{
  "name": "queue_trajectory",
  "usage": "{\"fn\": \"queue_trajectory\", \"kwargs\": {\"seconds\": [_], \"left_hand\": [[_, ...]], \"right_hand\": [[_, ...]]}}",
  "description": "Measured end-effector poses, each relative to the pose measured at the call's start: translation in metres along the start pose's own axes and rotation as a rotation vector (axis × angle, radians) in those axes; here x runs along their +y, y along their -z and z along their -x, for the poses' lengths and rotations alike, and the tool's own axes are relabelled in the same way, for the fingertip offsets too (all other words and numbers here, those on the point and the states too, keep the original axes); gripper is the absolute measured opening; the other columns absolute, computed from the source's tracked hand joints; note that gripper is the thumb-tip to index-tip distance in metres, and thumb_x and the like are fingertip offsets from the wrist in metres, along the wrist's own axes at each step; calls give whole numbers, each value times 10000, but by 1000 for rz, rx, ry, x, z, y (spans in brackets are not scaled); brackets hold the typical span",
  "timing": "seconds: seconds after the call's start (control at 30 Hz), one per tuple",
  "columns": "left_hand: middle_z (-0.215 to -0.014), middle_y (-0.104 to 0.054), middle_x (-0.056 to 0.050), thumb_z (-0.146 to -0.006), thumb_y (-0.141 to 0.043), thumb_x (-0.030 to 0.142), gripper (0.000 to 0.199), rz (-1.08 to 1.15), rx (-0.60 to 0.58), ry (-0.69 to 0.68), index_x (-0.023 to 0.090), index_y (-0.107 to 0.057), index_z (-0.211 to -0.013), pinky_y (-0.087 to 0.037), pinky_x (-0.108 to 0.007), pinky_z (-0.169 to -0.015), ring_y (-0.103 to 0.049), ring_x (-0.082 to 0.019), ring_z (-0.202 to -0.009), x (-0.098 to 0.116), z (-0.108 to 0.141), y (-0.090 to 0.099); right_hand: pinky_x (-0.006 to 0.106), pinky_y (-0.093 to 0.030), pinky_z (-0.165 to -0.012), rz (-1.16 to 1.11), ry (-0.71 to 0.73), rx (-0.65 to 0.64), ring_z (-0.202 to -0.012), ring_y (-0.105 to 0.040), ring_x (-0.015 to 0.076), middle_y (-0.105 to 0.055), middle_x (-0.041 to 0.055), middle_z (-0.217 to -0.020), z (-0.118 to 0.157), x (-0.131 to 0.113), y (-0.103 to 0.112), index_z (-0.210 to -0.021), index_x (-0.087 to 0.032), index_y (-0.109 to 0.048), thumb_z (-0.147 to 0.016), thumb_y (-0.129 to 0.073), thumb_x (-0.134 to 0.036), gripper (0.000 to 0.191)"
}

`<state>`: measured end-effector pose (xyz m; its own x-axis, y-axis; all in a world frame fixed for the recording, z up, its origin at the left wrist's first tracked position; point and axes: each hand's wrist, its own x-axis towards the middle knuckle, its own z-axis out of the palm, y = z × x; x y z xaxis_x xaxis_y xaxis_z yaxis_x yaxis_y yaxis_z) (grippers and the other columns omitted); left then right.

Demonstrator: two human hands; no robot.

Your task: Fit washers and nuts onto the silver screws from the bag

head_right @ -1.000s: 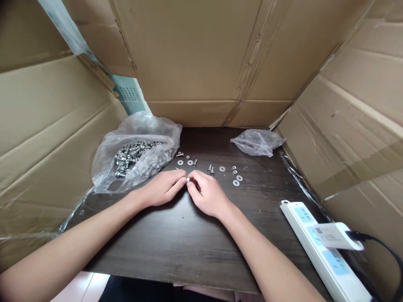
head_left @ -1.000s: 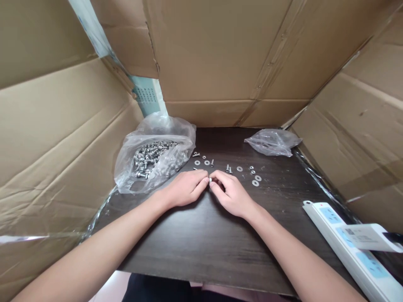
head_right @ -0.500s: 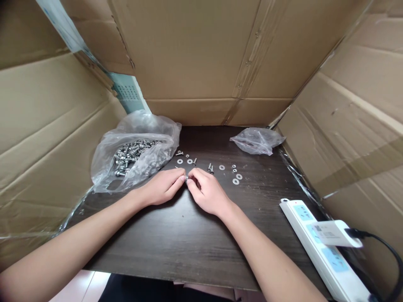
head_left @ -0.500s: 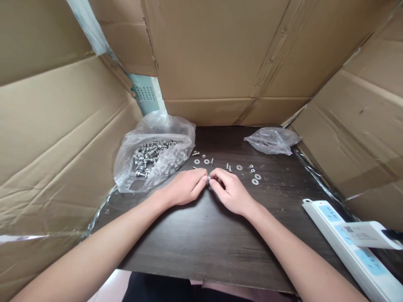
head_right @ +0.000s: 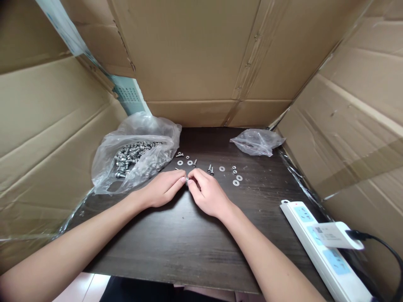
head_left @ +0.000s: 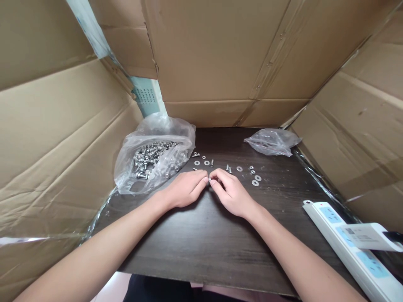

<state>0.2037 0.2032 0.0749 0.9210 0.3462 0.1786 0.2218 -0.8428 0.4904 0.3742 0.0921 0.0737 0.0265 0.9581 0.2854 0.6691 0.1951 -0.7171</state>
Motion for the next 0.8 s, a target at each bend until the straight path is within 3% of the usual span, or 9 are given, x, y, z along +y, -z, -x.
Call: {"fn": "queue_trajectory", "kwargs": {"seconds": [0.4,0.63,0.8], "left_hand": [[-828,-589,-57,-1086,-245,330,358,-23,-17,-8,193,-455,-831,-437,-349,-737,-544,-197,-749,1,0,1],[-864,-611,-65,-1088,-243,344,365,10,-6,13,187,-490,-870,-445,-351,-757,-560,-201,-774,1,0,2],[-855,-605,-56,-1089,-242,338,357,-5,-22,1,189,-482,-870,-427,-346,-754,-557,-199,-769,2,1,2]], "right_hand": [[310,-393,-674,28,-34,-40,-681,-528,158,-575,17,-728,-1,3,-5,-740,-207,-443,-1071,-363,-329,362],[311,-430,-718,-17,-23,-13,-765,-549,166,-607,24,-869,1,0,-1,-942,-213,-521,-1011,-464,-250,97],[311,-409,-700,14,-8,-25,-744,-529,164,-587,19,-850,2,1,-2,-904,-213,-499,-1006,-460,-249,115]]}}
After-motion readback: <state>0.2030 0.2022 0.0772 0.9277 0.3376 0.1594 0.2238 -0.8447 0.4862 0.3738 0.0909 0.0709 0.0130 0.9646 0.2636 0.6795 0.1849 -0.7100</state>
